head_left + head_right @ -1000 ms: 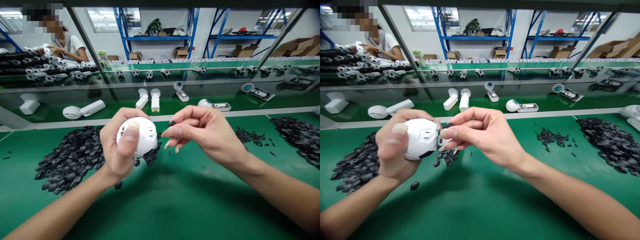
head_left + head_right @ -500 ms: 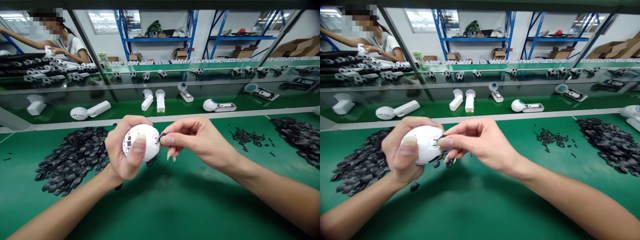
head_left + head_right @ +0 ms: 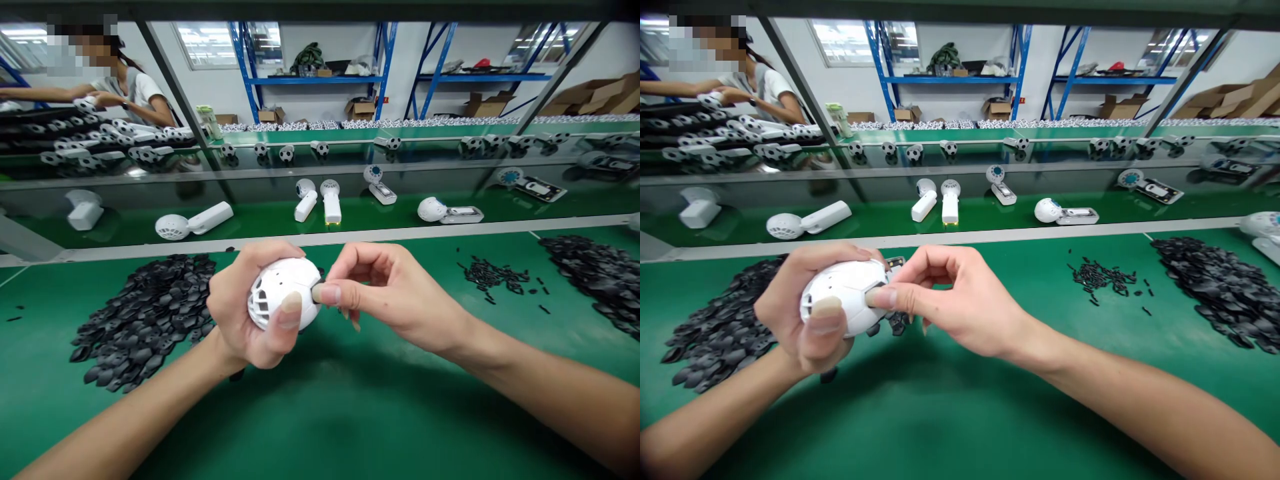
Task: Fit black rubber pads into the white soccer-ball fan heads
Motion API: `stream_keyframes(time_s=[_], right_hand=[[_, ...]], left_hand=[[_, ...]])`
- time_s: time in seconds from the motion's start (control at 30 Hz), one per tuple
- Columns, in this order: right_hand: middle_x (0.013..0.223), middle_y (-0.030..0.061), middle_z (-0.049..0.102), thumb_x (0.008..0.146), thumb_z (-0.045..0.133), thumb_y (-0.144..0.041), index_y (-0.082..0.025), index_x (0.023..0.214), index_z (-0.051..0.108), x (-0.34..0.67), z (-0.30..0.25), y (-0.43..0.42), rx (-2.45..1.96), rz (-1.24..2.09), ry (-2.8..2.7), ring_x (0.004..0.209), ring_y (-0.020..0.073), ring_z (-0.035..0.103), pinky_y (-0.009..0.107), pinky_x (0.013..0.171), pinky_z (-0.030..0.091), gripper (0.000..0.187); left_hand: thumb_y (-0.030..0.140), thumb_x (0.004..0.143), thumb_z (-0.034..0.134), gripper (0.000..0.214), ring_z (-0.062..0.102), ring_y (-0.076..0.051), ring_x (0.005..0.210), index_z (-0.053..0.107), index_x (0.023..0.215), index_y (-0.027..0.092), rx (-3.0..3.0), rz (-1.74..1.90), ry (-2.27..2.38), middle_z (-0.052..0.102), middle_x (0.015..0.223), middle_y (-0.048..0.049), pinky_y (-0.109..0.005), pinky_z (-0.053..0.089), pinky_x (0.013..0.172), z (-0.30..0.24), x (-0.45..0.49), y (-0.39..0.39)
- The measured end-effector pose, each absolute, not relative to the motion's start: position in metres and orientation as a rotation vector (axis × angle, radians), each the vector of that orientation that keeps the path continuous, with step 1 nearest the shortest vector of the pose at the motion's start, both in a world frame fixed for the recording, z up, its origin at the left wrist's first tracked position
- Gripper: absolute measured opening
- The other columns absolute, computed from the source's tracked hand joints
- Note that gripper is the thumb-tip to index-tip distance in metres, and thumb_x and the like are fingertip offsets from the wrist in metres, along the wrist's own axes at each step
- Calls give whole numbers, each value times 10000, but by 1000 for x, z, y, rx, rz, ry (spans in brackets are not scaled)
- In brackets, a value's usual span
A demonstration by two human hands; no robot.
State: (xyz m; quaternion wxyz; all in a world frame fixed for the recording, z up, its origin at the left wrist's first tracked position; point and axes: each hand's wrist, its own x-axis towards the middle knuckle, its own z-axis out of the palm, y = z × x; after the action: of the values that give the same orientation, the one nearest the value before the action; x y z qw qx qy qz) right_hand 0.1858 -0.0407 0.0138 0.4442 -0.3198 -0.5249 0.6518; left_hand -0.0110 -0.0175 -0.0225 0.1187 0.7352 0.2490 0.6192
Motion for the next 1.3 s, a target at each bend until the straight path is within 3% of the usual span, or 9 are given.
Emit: stream_keyframes(time_s=[0.17, 0.4, 0.6, 0.7, 0.87, 1.07, 1.17, 1.3], right_hand=[[682, -16, 717, 649, 1054, -333, -172, 707, 727, 182, 14, -44, -777, 1681, -1286, 594, 96, 591, 211, 543, 498, 369], [639, -5, 726, 536, 1093, -305, -169, 638, 706, 181, 13, -46, -770, 1827, -1182, 580, 113, 644, 225, 555, 515, 422], [639, -8, 757, 546, 1087, -236, -172, 696, 638, 185, 15, -48, -760, 2031, -1101, 561, 114, 690, 221, 588, 588, 478], [621, -19, 765, 540, 1077, -163, -193, 781, 567, 189, 16, -44, -792, 2128, -1108, 532, 115, 701, 195, 570, 577, 565], [658, -16, 781, 651, 1033, -190, -209, 821, 520, 190, 16, -41, -754, 2154, -1167, 554, 123, 717, 196, 569, 574, 541], [648, -77, 701, 740, 1018, -301, -234, 896, 552, 183, 7, -55, -694, 1739, -1287, 621, 126, 708, 212, 614, 559, 496], [697, -66, 711, 801, 983, -340, -232, 915, 585, 180, 2, -54, -633, 1592, -1437, 649, 127, 712, 214, 616, 548, 428], [634, -63, 688, 939, 844, -482, -225, 905, 584, 187, -2, -28, -629, 1381, -1491, 519, 115, 651, 210, 497, 484, 367]], left_hand=[[436, 1007, 661, 221, 681, -226, 679, 769, 1087, 260, 2208, 1908, 539, 702, 831, -48, -377, 526, 584, -18, -7, -16], [519, 995, 627, 247, 644, -230, 491, 749, 939, 312, 2342, 1933, 575, 670, 613, -17, -355, 496, 447, -5, -3, -21], [608, 915, 660, 384, 568, -204, 432, 708, 708, 288, 2386, 1790, 765, 606, 529, -24, -356, 459, 470, 10, -1, -33], [592, 894, 635, 362, 578, -211, 459, 707, 702, 293, 2345, 1802, 706, 595, 535, -28, -349, 452, 484, 11, 1, -35], [603, 962, 558, 407, 625, -238, 484, 709, 745, 293, 2438, 1740, 740, 603, 533, -35, -357, 477, 473, 10, 1, -36], [359, 1001, 616, 146, 626, -190, 538, 683, 920, 258, 2376, 1763, 632, 632, 640, -2, -308, 412, 458, 9, 1, -37], [409, 1013, 618, 216, 622, -155, 524, 681, 913, 227, 2302, 1735, 572, 668, 680, 0, -279, 416, 444, 5, -1, -34], [457, 977, 672, 288, 642, -173, 529, 752, 886, 196, 1927, 1614, 697, 709, 689, -30, -268, 434, 400, 8, -5, -25]])
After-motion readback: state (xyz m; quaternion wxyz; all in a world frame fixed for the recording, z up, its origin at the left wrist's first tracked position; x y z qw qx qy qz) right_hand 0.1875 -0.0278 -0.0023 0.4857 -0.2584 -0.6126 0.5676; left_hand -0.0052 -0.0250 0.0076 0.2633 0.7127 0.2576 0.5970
